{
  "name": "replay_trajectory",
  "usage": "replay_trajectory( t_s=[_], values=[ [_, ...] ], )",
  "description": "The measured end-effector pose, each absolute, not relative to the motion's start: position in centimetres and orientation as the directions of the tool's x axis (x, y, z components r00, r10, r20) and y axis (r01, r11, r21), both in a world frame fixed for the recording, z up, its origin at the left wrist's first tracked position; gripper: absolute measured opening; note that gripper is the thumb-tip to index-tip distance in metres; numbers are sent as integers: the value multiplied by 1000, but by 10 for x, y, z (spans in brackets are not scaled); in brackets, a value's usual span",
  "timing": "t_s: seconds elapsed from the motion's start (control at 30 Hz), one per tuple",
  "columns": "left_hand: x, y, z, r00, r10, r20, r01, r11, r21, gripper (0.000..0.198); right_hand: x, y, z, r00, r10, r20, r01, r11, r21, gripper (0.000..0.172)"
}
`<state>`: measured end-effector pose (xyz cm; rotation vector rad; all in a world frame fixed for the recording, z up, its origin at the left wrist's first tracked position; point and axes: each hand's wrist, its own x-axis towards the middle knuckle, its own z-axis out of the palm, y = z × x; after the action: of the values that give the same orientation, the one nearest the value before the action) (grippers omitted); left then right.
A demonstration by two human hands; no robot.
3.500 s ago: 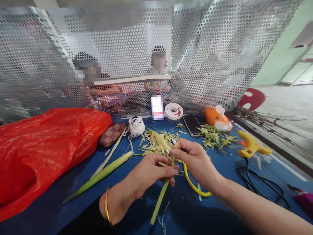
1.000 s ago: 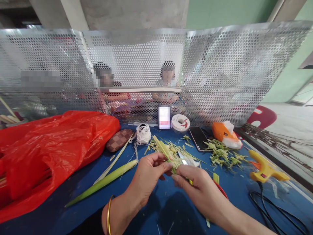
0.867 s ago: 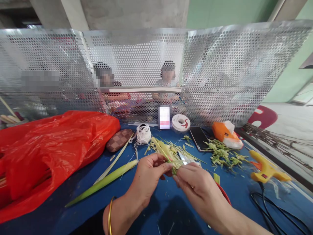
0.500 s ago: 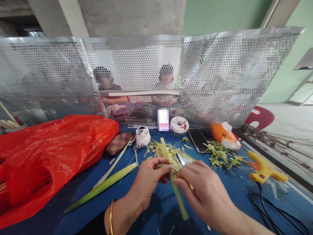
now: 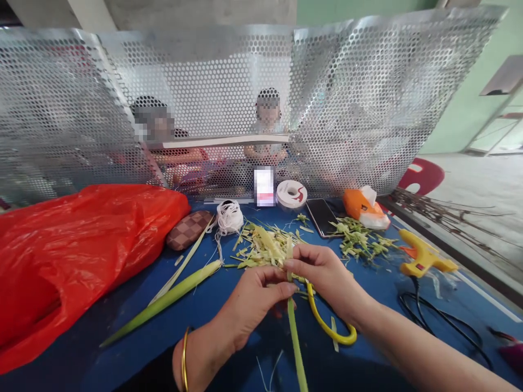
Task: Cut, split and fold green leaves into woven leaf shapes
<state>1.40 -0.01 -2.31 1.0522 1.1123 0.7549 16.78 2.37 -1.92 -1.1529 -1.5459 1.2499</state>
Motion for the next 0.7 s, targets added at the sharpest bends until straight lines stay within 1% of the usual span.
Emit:
replay_trajectory(
  t_s=[0.13,0.27,0.33,0.4,0.43,0.47,0.5,0.57,0.6,0.63,0.7],
  values=[
    [15,-2,-23,294,901,-318,64,314,947,14,166,21,-26,-169,971,167,239,205,-949,24],
    [15,-1,-27,315,899,-306,74,298,952,18,165,23,-29,-157,959,236,326,276,-904,24],
    [14,0,-27,272,914,-300,18,307,952,20,169,25,-24,-166,936,309,380,350,-856,22],
    [12,2,-25,208,937,-282,-69,301,951,23,176,22,-14,-138,882,451,452,461,-764,14],
    [10,3,-23,175,947,-270,-124,293,948,26,179,19,-8,-111,843,527,489,508,-709,13],
    [8,4,-21,144,955,-258,-183,282,942,29,182,15,-2,-100,812,575,515,537,-668,13],
    [7,5,-18,118,961,-249,-238,270,933,30,184,10,3,-114,798,591,515,557,-652,13],
    [5,5,-14,87,971,-224,-324,240,915,26,183,-2,8,-216,816,537,471,569,-675,19],
    [5,5,-13,83,976,-203,-351,219,911,22,180,-8,8,-294,842,452,440,540,-718,19],
    [5,4,-13,88,980,-178,-370,197,908,19,176,-12,5,-362,862,355,411,489,-769,18],
    [8,2,-13,106,984,-146,-415,177,893,16,164,-14,-4,-412,905,108,355,269,-895,12]
  ],
)
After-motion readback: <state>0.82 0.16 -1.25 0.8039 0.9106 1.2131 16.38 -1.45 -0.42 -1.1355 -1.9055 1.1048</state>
